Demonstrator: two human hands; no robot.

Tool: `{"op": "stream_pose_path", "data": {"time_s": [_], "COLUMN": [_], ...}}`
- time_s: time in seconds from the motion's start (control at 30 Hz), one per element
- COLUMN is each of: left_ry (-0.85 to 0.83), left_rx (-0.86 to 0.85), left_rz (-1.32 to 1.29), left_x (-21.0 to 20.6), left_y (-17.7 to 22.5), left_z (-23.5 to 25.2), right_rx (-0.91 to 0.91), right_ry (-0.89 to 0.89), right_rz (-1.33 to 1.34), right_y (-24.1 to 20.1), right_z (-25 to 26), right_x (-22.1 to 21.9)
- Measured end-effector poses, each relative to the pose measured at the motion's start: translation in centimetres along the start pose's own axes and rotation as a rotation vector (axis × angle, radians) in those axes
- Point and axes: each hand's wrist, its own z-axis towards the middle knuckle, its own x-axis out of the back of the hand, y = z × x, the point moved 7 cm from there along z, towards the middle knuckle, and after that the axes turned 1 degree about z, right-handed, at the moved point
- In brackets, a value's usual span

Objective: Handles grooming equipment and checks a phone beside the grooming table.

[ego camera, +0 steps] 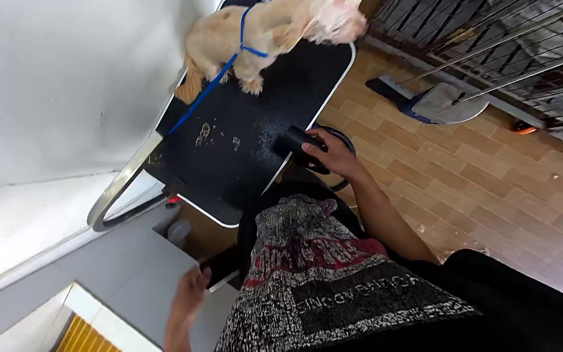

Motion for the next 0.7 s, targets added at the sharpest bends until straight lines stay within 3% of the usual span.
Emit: {"op": "stream_pose_path", "data": {"time_s": [0.13, 0.33, 0.47, 0.7], "left_ry": [0.082, -0.125, -0.263, -0.323], "left_rx": [-0.163, -0.452, -0.527, -0.556], "left_rz": [-0.344, -0.738, -0.788, -0.639], "left_x": [3.9, -1.7, -6.7, -11.8], "left_y": [1.6, 3.6, 6.1, 7.8], "left_z": [4.4, 17.5, 22.6, 26.9], "right_rx": [0.022, 0.012, -0.001, -0.008], "right_ry": [0.036, 0.061, 0.021, 0.017], "right_rz": [0.06, 0.08, 0.082, 0.041], "right_y": [0.0, -0.1, 0.1, 0.2], "right_z": [-0.6, -1.8, -2.4, -2.6], "right_x": [-0.3, -1.2, -1.8, -1.6]}}
